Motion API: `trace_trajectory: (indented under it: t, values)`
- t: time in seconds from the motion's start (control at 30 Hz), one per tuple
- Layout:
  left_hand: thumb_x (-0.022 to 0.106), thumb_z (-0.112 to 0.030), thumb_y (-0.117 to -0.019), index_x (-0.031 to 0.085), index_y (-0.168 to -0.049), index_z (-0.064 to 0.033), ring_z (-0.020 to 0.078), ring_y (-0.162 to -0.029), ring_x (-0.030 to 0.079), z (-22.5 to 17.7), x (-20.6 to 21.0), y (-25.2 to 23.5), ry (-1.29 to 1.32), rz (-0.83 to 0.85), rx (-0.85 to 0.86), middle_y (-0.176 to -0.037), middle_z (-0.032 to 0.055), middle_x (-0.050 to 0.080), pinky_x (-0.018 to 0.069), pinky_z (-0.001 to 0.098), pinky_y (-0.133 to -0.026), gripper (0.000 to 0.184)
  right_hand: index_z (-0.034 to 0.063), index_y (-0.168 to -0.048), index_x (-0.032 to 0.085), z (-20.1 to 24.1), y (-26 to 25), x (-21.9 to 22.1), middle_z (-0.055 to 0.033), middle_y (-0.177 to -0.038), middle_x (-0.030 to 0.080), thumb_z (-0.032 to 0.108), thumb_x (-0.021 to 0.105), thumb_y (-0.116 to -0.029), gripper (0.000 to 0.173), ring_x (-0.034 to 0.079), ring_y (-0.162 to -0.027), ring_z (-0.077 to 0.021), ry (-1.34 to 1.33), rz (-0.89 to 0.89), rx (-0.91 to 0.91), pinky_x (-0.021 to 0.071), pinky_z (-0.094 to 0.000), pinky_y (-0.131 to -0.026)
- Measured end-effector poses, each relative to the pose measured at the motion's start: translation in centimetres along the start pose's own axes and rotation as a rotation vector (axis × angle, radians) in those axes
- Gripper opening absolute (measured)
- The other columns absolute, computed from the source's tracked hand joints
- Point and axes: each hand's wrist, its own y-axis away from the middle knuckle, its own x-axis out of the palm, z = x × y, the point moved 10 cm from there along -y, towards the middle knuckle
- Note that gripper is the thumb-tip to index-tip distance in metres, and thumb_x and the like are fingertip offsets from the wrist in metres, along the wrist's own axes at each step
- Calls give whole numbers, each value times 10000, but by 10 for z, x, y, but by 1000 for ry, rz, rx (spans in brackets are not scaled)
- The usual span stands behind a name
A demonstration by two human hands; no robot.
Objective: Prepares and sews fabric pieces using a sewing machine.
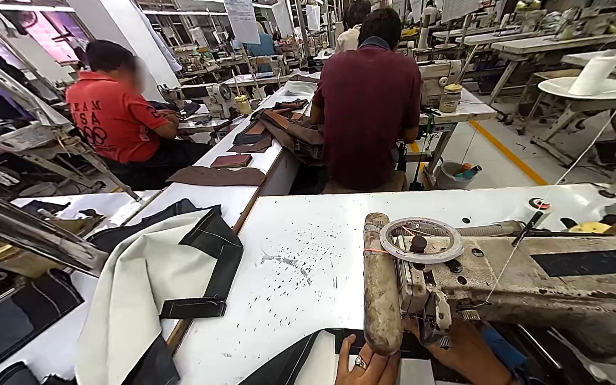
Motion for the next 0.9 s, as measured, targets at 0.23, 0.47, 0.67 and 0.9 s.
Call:
trace_trajectory:
  t: [0.23, 0.47, 0.67, 0.9]
  values:
    - [448, -427, -1013, 542, -1482, -133, 224, -1453, 456, 2, 0, -9, -32, -45, 29, -1560, 36, 511, 236, 647, -1179, 561, -111, -1314, 605, -27, -11, -13, -294, -1333, 611, 65, 677, -946, 415, 557, -1292, -333, -228, 320, 459, 383, -445, -1117]
    - [482, -433, -1006, 564, -1464, -144, 207, -1439, 474, 4, 0, -17, -63, -77, 44, -1528, 27, 544, 246, 641, -1185, 548, -87, -1263, 635, -31, -18, -5, -289, -1292, 623, 160, 641, -958, 392, 557, -1272, -374, -136, 296, 363, 387, -527, -1092]
    - [446, -435, -1012, 541, -1484, -145, 212, -1447, 463, 3, -2, -4, -38, -36, 55, -1559, 21, 514, 245, 630, -1184, 562, 37, -1124, 734, -8, 0, -17, -99, -1087, 749, 422, 737, -894, 449, 691, -1080, -189, -228, 51, 46, 513, -411, -1006]
    - [433, -433, -1003, 533, -1493, -135, 217, -1455, 453, 5, 0, -1, -1, -17, 54, -1573, 27, 497, 232, 641, -1183, 582, -69, -1170, 699, 3, 6, -14, -259, -1163, 710, 366, 695, -916, 503, 660, -1156, -426, -48, -23, 29, 471, -577, -1033]
